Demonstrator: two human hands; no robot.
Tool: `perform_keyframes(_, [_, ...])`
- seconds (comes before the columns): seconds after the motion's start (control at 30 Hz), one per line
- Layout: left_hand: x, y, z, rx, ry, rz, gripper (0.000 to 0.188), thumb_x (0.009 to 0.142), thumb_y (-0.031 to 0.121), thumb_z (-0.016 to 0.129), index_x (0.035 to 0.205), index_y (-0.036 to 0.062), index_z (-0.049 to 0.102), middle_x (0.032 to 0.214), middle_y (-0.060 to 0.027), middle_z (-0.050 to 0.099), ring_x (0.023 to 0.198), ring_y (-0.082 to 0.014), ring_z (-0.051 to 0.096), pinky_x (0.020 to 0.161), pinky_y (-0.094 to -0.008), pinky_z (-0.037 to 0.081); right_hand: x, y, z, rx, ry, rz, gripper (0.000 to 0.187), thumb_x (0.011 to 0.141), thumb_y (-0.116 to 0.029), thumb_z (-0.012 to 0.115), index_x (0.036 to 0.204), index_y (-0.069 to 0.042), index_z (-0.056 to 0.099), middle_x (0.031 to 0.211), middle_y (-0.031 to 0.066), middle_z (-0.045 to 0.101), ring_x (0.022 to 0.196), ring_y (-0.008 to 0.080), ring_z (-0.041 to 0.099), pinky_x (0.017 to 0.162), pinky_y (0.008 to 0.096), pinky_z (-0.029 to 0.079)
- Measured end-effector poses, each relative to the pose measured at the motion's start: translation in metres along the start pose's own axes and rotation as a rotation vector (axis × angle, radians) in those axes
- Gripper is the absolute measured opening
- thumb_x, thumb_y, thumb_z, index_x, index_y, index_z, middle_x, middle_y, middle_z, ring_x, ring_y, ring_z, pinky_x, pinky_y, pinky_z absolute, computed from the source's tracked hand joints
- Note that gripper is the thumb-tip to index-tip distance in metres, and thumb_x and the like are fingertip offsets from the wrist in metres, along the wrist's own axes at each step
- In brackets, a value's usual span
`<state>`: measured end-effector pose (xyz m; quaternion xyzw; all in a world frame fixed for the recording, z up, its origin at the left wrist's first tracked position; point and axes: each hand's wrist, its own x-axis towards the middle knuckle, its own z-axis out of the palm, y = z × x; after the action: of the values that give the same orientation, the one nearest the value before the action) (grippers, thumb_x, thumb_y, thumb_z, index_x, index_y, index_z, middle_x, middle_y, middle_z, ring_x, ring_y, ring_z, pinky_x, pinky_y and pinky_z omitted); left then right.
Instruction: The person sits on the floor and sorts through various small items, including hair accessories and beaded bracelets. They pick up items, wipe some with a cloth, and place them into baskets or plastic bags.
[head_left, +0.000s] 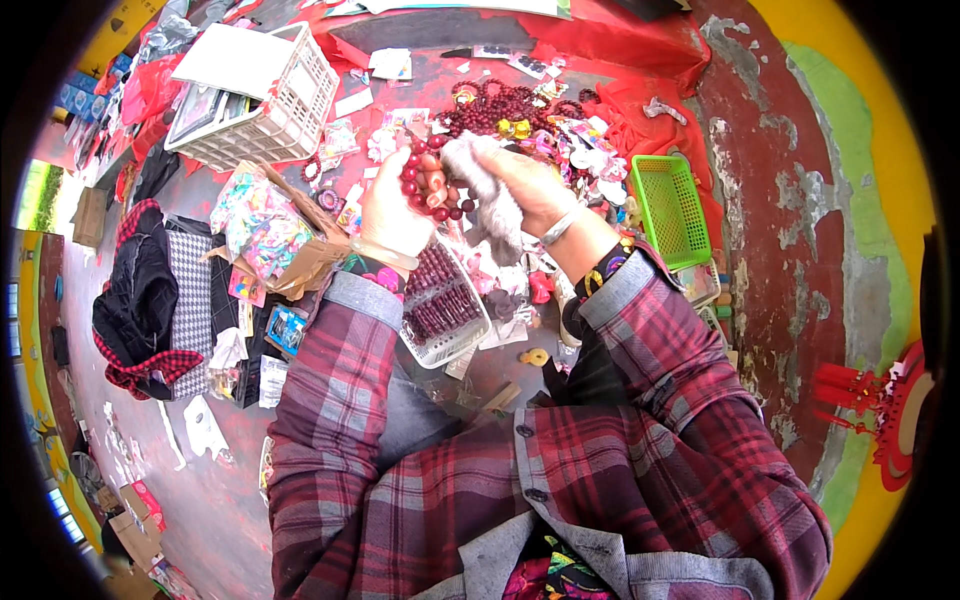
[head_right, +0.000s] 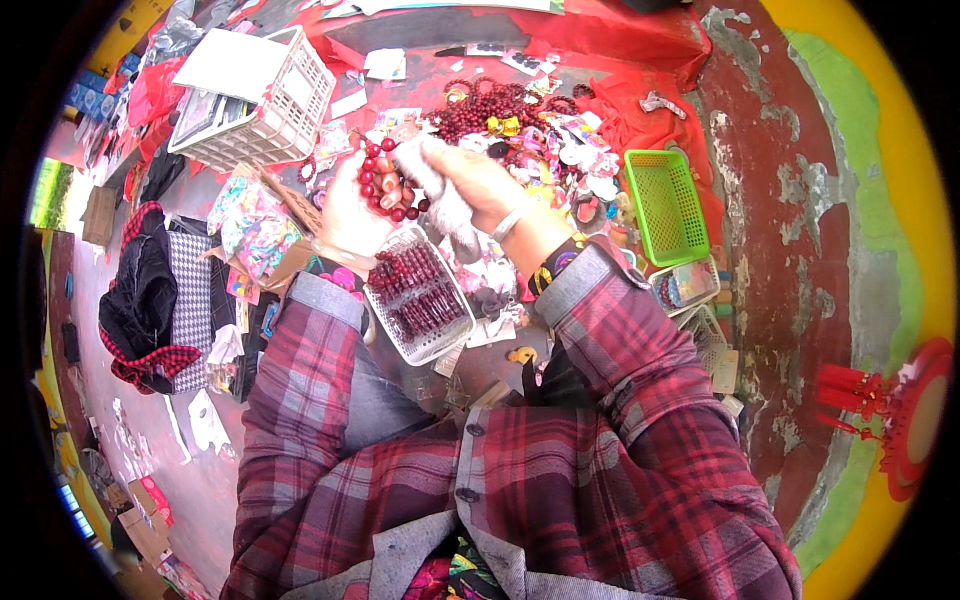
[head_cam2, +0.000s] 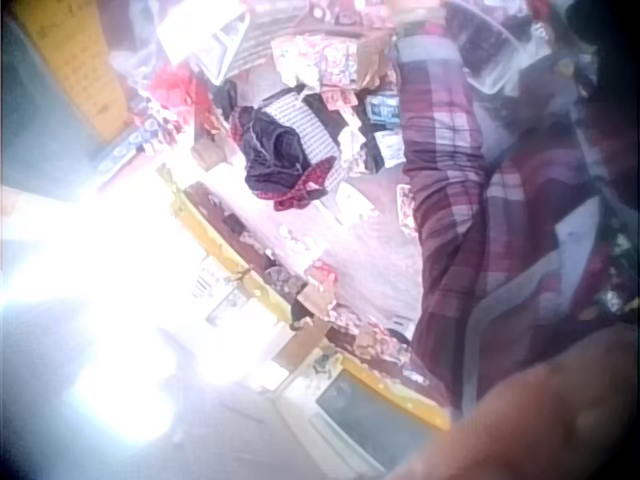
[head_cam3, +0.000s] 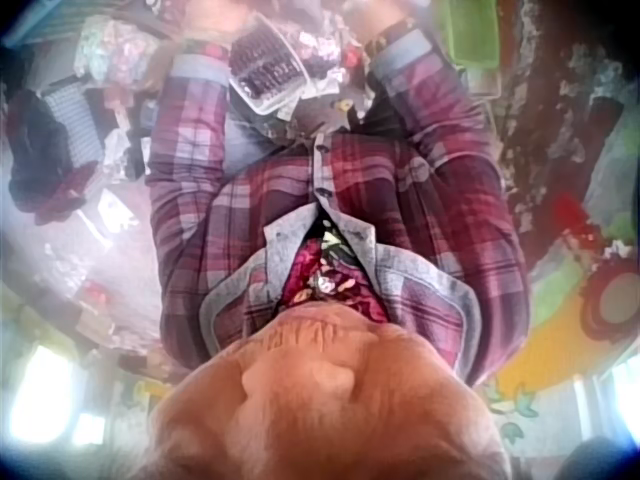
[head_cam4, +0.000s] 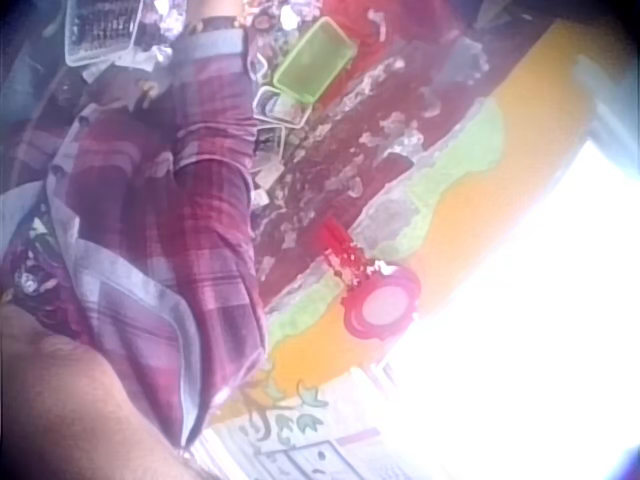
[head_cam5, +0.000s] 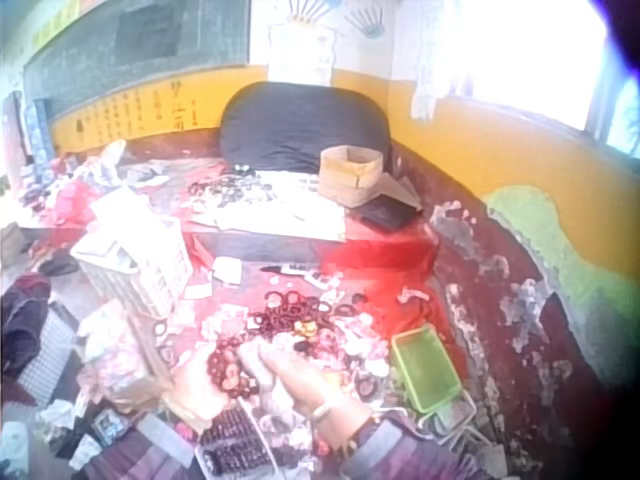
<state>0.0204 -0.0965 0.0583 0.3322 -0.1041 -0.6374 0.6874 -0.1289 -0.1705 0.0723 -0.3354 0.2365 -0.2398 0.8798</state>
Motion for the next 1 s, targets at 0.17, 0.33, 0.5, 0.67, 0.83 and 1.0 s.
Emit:
perform_keyframes(0.17, [0.001,-0.008,0.002,0.048,0.008,-0.024,0.030,0.088,0.028,0.038,0.085,0.0022,0.053,0.066,-0.0081,0.054,0.054,-0.0189,0.050,0.052,-0.0310,0.042,-0.001,0.004,0.004,-0.253,-0.063,-0.215,0.019,0.089,-0.018,0.048,0.095,-0.001,0.055,0.077,0.0071,0.061,0.064,0.0148,0.059,0.057,0.0265,0.048])
perform_keyframes(0.33, [-0.005,-0.007,0.014,0.162,-0.060,-0.039,0.044,0.088,0.045,0.039,0.084,0.0033,0.052,0.064,-0.0090,0.054,0.049,-0.0174,0.049,0.051,-0.0324,0.045,0.002,0.005,-0.002,-0.336,-0.051,-0.222,0.023,0.091,-0.020,0.045,0.087,0.001,0.055,0.065,0.0066,0.059,0.052,0.0144,0.057,0.047,0.0266,0.046])
perform_keyframes(0.5, [-0.006,-0.005,0.019,0.239,0.017,-0.082,0.050,0.086,0.052,0.043,0.085,0.0037,0.053,0.058,-0.0059,0.052,0.044,-0.0149,0.047,0.048,-0.0322,0.046,0.003,0.003,-0.005,-0.525,0.035,-0.182,0.033,0.092,-0.029,0.043,0.088,0.002,0.055,0.066,0.0077,0.059,0.052,0.0173,0.058,0.048,0.0271,0.048])
perform_keyframes(0.67, [-0.004,-0.009,0.008,0.375,-0.013,-0.100,0.039,0.087,0.042,0.049,0.083,0.0031,0.053,0.056,-0.0030,0.050,0.041,-0.0130,0.041,0.049,-0.0300,0.043,0.005,-0.001,-0.004,-0.315,0.202,-0.042,0.039,0.091,-0.036,0.043,0.093,0.000,0.056,0.075,0.0107,0.061,0.060,0.0198,0.059,0.055,0.0296,0.049])
perform_keyframes(0.83, [0.000,-0.008,0.005,0.028,-0.074,-0.013,0.035,0.090,0.034,0.044,0.083,0.0013,0.054,0.054,-0.0036,0.047,0.040,-0.0124,0.038,0.055,-0.0316,0.043,0.014,0.002,-0.022,0.240,0.172,0.060,0.040,0.089,-0.041,0.044,0.099,-0.004,0.056,0.086,0.0093,0.061,0.077,0.0223,0.058,0.064,0.0355,0.048])
perform_keyframes(1.0, [0.002,-0.003,-0.003,-0.040,-0.051,0.009,0.033,0.089,0.034,0.046,0.089,0.0016,0.054,0.055,-0.0047,0.048,0.045,-0.0134,0.040,0.055,-0.0318,0.042,-0.002,-0.003,0.009,-0.064,-0.164,-0.047,0.029,0.087,-0.028,0.052,0.100,-0.002,0.056,0.083,0.0078,0.061,0.066,0.0158,0.059,0.062,0.0274,0.049])
